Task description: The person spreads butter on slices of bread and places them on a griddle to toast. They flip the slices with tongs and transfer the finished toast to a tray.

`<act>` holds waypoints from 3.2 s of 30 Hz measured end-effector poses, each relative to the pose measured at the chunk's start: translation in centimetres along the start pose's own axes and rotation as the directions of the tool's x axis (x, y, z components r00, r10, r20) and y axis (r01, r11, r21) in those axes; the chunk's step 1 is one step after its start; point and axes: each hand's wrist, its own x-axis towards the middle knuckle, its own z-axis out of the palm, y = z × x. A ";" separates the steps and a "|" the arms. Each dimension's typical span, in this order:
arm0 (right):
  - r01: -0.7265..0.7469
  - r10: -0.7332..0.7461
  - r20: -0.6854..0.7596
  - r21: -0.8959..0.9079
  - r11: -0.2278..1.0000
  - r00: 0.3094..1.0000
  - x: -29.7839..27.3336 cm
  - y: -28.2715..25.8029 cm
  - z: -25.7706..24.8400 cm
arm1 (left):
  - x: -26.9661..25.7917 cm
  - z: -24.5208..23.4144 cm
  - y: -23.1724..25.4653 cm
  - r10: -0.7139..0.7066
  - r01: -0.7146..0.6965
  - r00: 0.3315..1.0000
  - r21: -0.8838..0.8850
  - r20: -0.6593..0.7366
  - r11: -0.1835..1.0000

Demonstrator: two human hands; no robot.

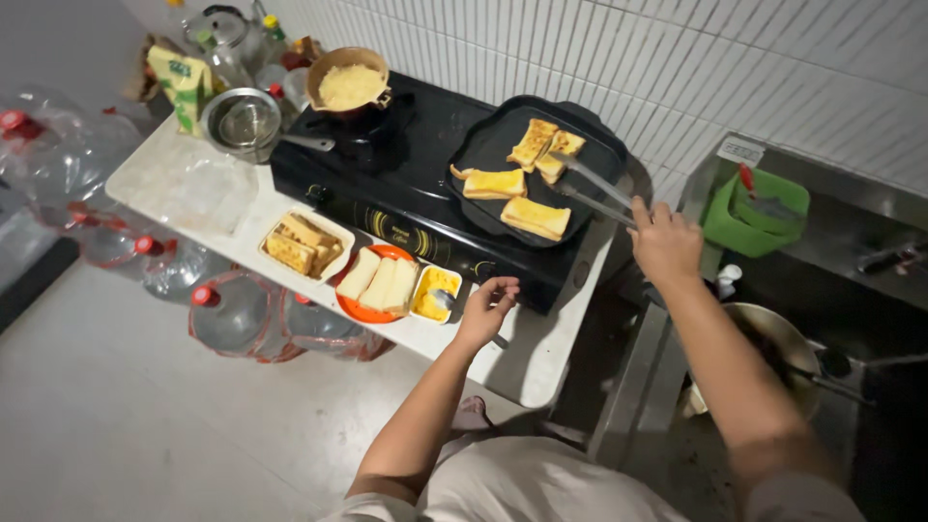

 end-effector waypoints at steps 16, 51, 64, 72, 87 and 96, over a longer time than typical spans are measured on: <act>-0.663 0.335 0.588 0.727 0.179 0.736 2.7 7.9 2.8 | -0.5 0.0 1.4 0.003 0.002 0.993 0.048 -0.114 0.999; -0.011 -0.479 0.574 0.648 0.761 0.663 25.3 -31.8 -1.0 | -6.0 -32.3 -8.8 -0.139 0.151 0.737 -0.040 -0.661 0.988; 0.339 -0.624 0.654 0.525 0.781 0.427 38.7 -47.8 -0.6 | 1.2 -42.3 -10.3 -0.031 0.192 0.645 0.123 -0.763 0.974; 0.295 -0.582 0.674 0.502 0.813 0.455 35.3 -47.3 1.8 | 3.2 -41.4 -10.1 -0.108 0.306 0.616 0.111 -0.780 0.946; -0.285 -0.472 0.787 0.595 0.752 0.398 27.7 -41.9 5.6 | 8.0 -49.5 -4.2 -0.004 0.448 0.807 0.607 -0.590 0.657; -0.186 -0.445 0.780 0.564 0.805 0.440 27.2 -40.6 4.0 | 6.8 -48.4 -3.1 0.040 0.501 0.778 0.659 -0.627 0.561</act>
